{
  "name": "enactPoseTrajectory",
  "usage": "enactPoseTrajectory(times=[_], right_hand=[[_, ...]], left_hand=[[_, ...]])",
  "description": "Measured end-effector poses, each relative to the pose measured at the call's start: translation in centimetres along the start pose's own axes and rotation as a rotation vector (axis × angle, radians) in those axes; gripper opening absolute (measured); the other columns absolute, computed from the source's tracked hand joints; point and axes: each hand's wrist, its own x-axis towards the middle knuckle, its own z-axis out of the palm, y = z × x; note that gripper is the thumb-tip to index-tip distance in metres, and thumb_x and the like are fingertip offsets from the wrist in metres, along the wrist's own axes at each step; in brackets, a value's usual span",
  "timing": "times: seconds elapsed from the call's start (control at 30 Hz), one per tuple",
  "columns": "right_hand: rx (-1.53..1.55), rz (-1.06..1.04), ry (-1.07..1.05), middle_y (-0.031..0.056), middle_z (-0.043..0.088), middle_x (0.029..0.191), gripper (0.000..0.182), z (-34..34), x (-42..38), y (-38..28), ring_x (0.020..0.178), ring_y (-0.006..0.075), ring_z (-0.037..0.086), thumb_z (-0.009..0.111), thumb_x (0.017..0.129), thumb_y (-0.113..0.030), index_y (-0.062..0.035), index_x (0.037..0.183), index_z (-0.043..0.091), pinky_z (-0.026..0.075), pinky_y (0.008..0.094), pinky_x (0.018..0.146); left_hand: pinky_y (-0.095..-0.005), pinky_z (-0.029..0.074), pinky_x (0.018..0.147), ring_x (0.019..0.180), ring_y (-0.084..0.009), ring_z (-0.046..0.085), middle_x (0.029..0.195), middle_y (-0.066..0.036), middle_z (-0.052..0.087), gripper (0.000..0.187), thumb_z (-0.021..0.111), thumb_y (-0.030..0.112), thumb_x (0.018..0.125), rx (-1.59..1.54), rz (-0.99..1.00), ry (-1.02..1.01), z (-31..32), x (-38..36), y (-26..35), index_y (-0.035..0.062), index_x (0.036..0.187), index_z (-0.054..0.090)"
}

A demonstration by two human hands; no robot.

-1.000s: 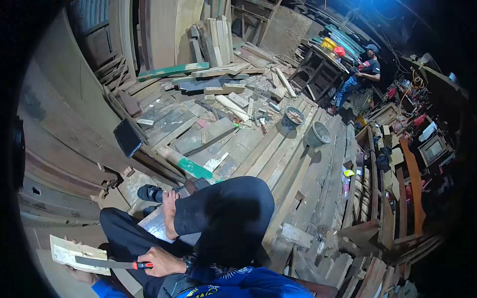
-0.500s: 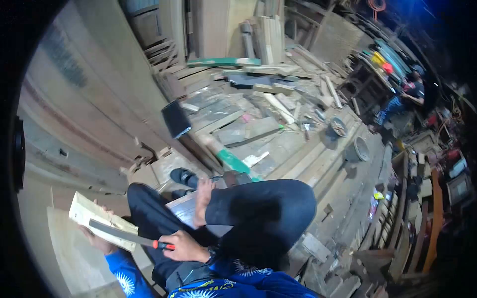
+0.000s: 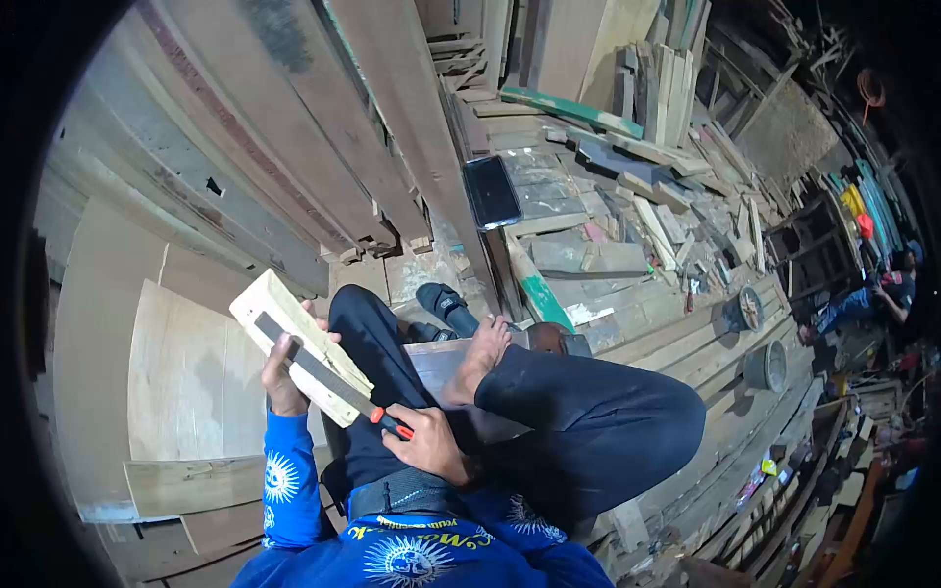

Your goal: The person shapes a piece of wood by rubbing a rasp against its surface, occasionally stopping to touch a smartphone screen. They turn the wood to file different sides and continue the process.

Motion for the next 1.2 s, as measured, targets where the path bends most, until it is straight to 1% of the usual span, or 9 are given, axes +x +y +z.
enactPoseTrajectory(times=[0.1, 0.17, 0.23, 0.3, 0.43, 0.63, 1.0, 1.1, 1.2], right_hand=[[-0.069, 0.043, -0.053, 0.0216, 0.067, 0.076, 0.026, -0.4, 0.4, -0.9, 0.071, 0.0416, 0.068, 0.078, 0.082, -0.018, -0.0044, 0.103, 0.069, 0.053, 0.0456, 0.062], [-0.062, -0.092, -0.040, 0.0208, 0.069, 0.086, 0.026, -1.1, 1.2, -1.7, 0.075, 0.0404, 0.069, 0.077, 0.085, -0.018, -0.0043, 0.107, 0.071, 0.054, 0.0440, 0.064], [-0.024, -0.015, -0.056, 0.0153, 0.071, 0.092, 0.026, -3.3, 2.6, -3.3, 0.083, 0.0340, 0.071, 0.076, 0.087, -0.016, -0.0027, 0.109, 0.071, 0.055, 0.0414, 0.076], [-0.215, -0.238, 0.230, 0.0126, 0.070, 0.091, 0.024, -6.0, 5.3, -3.5, 0.088, 0.0334, 0.069, 0.075, 0.087, -0.014, -0.0049, 0.109, 0.072, 0.055, 0.0425, 0.081], [-0.549, -0.211, 0.653, 0.0194, 0.065, 0.115, 0.024, -12.1, 13.0, -3.3, 0.108, 0.0389, 0.061, 0.071, 0.091, -0.018, -0.0054, 0.111, 0.072, 0.049, 0.0464, 0.095], [-0.832, 0.061, 0.599, 0.0315, 0.048, 0.141, 0.049, -16.8, 20.7, 2.9, 0.125, 0.0495, 0.051, 0.061, 0.098, -0.046, -0.0173, 0.137, 0.063, 0.043, 0.0561, 0.105], [-0.773, 0.078, 0.654, 0.0263, 0.061, 0.126, 0.047, -16.8, 21.4, 2.7, 0.117, 0.0450, 0.059, 0.066, 0.095, -0.050, -0.0183, 0.130, 0.068, 0.048, 0.0540, 0.099], [-0.817, 0.167, 0.524, 0.0212, 0.058, 0.131, 0.050, -17.5, 21.3, 2.8, 0.120, 0.0414, 0.058, 0.063, 0.095, -0.053, -0.0207, 0.133, 0.066, 0.045, 0.0541, 0.101], [-0.753, 0.094, 0.631, 0.0222, 0.058, 0.130, 0.050, -17.8, 21.3, 1.9, 0.118, 0.0421, 0.058, 0.066, 0.094, -0.048, -0.0175, 0.134, 0.065, 0.045, 0.0547, 0.100]], left_hand=[[-0.0454, 0.060, 0.083, 0.095, -0.0368, 0.073, 0.110, -0.025, 0.068, 0.071, 0.058, 0.032, 0.093, 0.008, -0.015, 0.090, 0.1, 0.2, 0.6, -0.0124, 0.145, 0.041], [-0.0452, 0.060, 0.083, 0.095, -0.0368, 0.073, 0.110, -0.025, 0.068, 0.071, 0.057, 0.033, 0.093, -0.009, 0.010, 0.107, -0.3, 0.3, 1.0, -0.0119, 0.146, 0.041], [-0.0438, 0.060, 0.085, 0.098, -0.0346, 0.071, 0.111, -0.021, 0.067, 0.071, 0.052, 0.039, 0.094, 0.029, 0.014, 0.152, -1.3, 0.7, 1.1, -0.0053, 0.149, 0.042], [-0.0435, 0.061, 0.084, 0.099, -0.0334, 0.071, 0.113, -0.021, 0.067, 0.070, 0.051, 0.040, 0.095, -0.014, 0.045, 0.198, -2.4, 1.1, 0.8, -0.0043, 0.149, 0.043], [-0.0430, 0.061, 0.083, 0.100, -0.0323, 0.071, 0.114, -0.020, 0.067, 0.069, 0.051, 0.040, 0.096, 0.003, 0.080, 0.190, -3.5, 1.3, 0.5, -0.0038, 0.149, 0.043], [-0.0429, 0.059, 0.085, 0.094, -0.0361, 0.073, 0.108, -0.023, 0.069, 0.066, 0.056, 0.034, 0.095, -0.067, 0.112, 0.252, -3.3, 1.7, 0.7, -0.0090, 0.144, 0.047], [-0.0424, 0.060, 0.082, 0.096, -0.0333, 0.071, 0.112, -0.022, 0.067, 0.067, 0.053, 0.039, 0.095, -0.013, 0.098, 0.275, -3.9, 2.0, 0.7, -0.0040, 0.147, 0.047], [-0.0416, 0.059, 0.083, 0.095, -0.0333, 0.072, 0.111, -0.022, 0.068, 0.066, 0.052, 0.039, 0.096, -0.018, 0.089, 0.270, -3.8, 1.8, 0.7, -0.0044, 0.146, 0.048], [-0.0413, 0.059, 0.083, 0.095, -0.0327, 0.072, 0.112, -0.021, 0.068, 0.066, 0.052, 0.039, 0.097, -0.024, 0.100, 0.304, -3.8, 1.9, 0.8, -0.0042, 0.147, 0.048]])
